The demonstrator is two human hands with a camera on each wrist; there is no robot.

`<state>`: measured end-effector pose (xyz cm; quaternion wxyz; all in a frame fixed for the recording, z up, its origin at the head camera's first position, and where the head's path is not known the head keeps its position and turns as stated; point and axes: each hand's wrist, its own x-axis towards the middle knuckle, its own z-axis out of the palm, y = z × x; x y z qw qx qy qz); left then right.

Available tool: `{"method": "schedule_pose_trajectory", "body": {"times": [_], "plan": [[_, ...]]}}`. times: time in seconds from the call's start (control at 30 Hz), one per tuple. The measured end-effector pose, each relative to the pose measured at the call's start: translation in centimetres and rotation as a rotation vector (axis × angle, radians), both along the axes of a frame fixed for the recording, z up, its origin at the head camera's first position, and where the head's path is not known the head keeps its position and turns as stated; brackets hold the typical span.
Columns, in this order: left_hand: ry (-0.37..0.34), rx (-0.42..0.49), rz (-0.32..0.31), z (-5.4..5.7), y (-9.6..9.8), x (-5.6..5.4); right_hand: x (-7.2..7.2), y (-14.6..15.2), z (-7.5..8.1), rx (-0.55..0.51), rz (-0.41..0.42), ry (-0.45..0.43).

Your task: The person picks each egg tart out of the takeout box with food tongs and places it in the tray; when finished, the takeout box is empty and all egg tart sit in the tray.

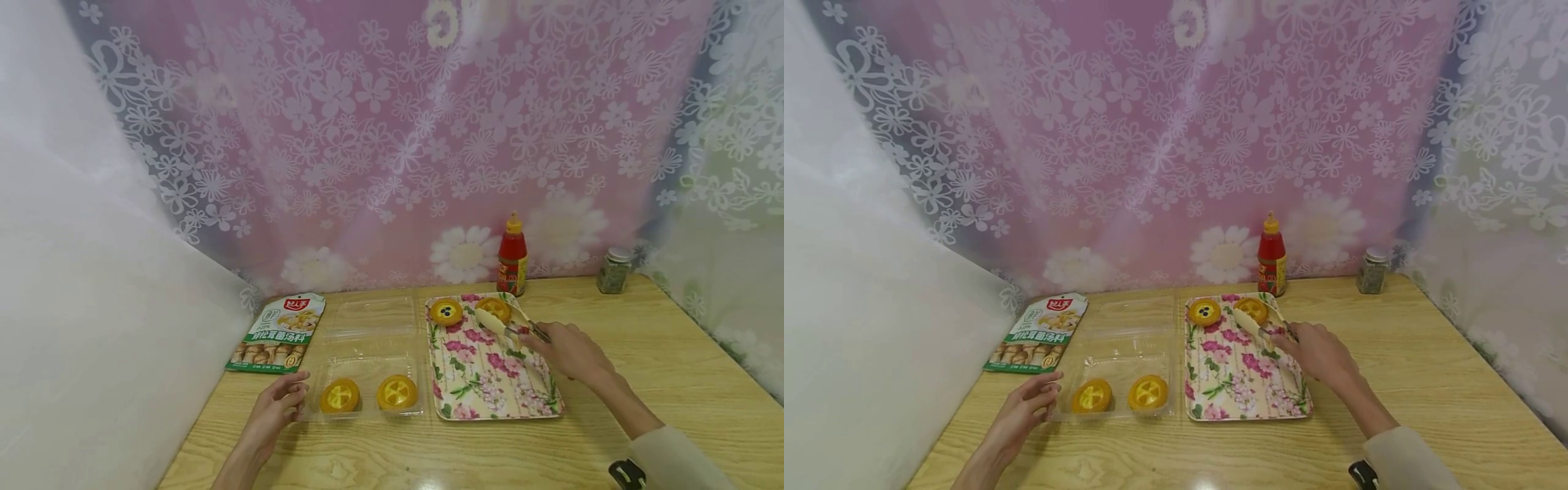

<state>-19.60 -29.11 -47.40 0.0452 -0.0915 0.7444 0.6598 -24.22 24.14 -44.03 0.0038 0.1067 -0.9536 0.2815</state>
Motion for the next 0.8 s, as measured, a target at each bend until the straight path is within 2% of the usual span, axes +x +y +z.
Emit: {"method": "schedule_pose_trajectory", "body": {"times": [0.8], "plan": [[-0.004, 0.002, 0.007, -0.08, -0.01, -0.07, -0.08, -0.01, 0.58, 0.032, -0.039, -0.017]]}}
